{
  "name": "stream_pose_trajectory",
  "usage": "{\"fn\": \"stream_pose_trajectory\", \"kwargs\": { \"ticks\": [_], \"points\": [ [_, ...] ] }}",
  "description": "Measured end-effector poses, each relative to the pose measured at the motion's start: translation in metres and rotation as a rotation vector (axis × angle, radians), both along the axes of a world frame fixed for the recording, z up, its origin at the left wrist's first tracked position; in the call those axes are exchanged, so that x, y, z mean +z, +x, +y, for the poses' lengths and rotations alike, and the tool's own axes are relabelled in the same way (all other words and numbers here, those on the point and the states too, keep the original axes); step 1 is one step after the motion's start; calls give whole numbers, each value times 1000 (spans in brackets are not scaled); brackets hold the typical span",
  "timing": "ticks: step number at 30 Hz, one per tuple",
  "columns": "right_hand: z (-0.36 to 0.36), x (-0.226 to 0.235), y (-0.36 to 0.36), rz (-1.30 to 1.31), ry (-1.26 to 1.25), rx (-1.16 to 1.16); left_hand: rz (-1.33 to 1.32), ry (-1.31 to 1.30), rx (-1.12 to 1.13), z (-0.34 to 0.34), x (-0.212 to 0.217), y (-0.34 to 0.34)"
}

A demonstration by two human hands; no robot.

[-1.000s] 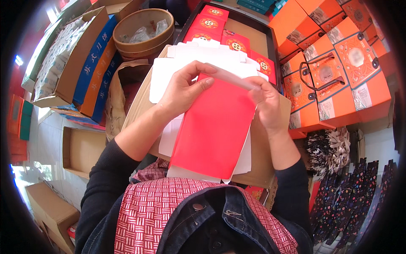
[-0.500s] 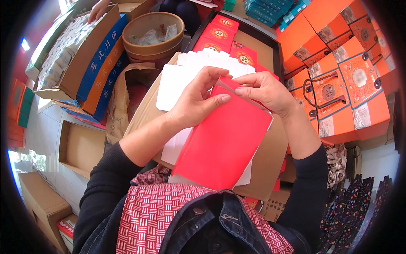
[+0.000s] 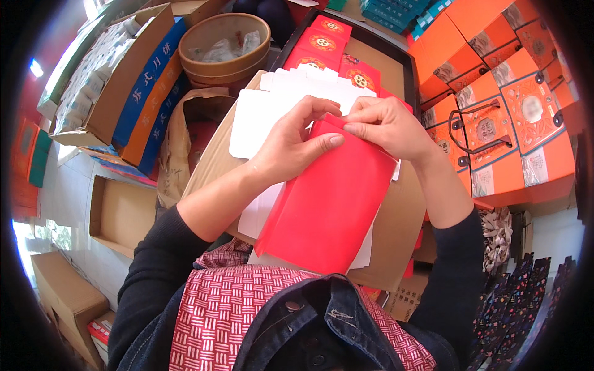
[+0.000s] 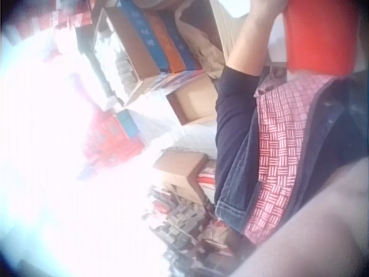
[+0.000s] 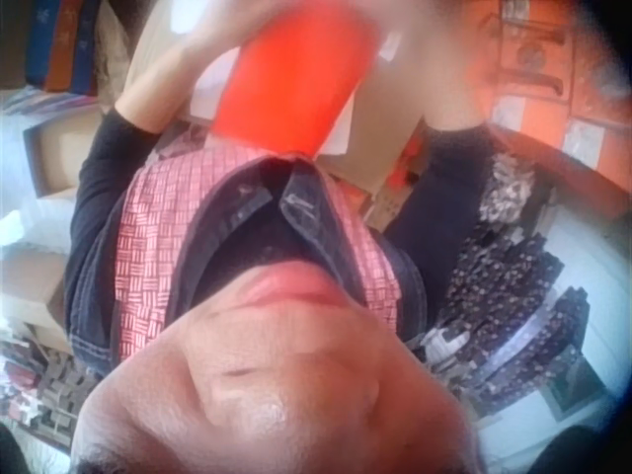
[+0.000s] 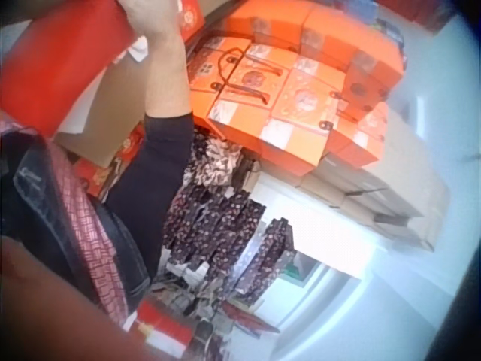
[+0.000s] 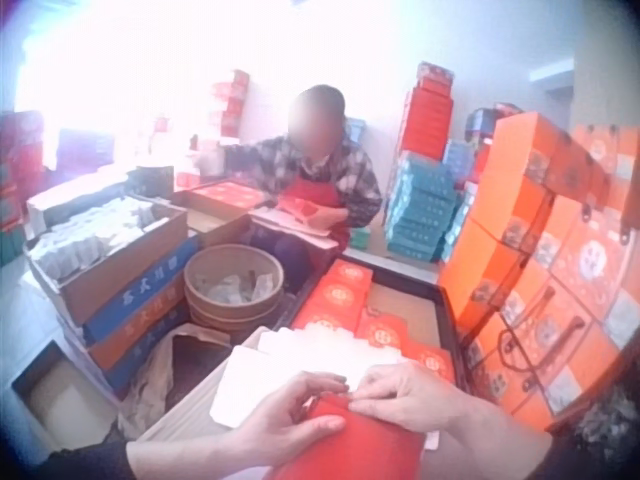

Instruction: The person folds red paper sheets into small pouches by hand, repeatedly folding edges and tucking flaps to form a sealed pocket. Completed pouches are stacked on the table. The person also briefly reaches into a cardboard box to retrieve a small wrapped item.

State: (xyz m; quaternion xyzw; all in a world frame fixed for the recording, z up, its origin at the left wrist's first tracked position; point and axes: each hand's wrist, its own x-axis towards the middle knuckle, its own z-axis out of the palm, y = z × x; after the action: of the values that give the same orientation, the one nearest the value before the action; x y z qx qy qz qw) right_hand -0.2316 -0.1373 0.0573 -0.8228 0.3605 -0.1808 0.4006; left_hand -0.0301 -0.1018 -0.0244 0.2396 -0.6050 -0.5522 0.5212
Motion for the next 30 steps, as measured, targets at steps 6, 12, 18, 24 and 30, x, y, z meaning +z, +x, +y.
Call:
{"fn": "stream_pose_trajectory", "kwargs": {
  "ticks": [6,12,18,24,30],
  "points": [
    [1,0,0,-120,196,-76,71,-75,8,-3,-2,-2],
    [2,0,-6,-113,87,-52,67,-33,-13,-3,-1,-1],
    [25,-6,-44,-291,371,-309,87,-6,-11,-4,1,4],
    [35,-17,-49,-422,568,-312,66,12,-25,-5,1,2],
    [55,-29,-28,-366,263,-490,64,84,25,-2,1,3]
  ]
}}
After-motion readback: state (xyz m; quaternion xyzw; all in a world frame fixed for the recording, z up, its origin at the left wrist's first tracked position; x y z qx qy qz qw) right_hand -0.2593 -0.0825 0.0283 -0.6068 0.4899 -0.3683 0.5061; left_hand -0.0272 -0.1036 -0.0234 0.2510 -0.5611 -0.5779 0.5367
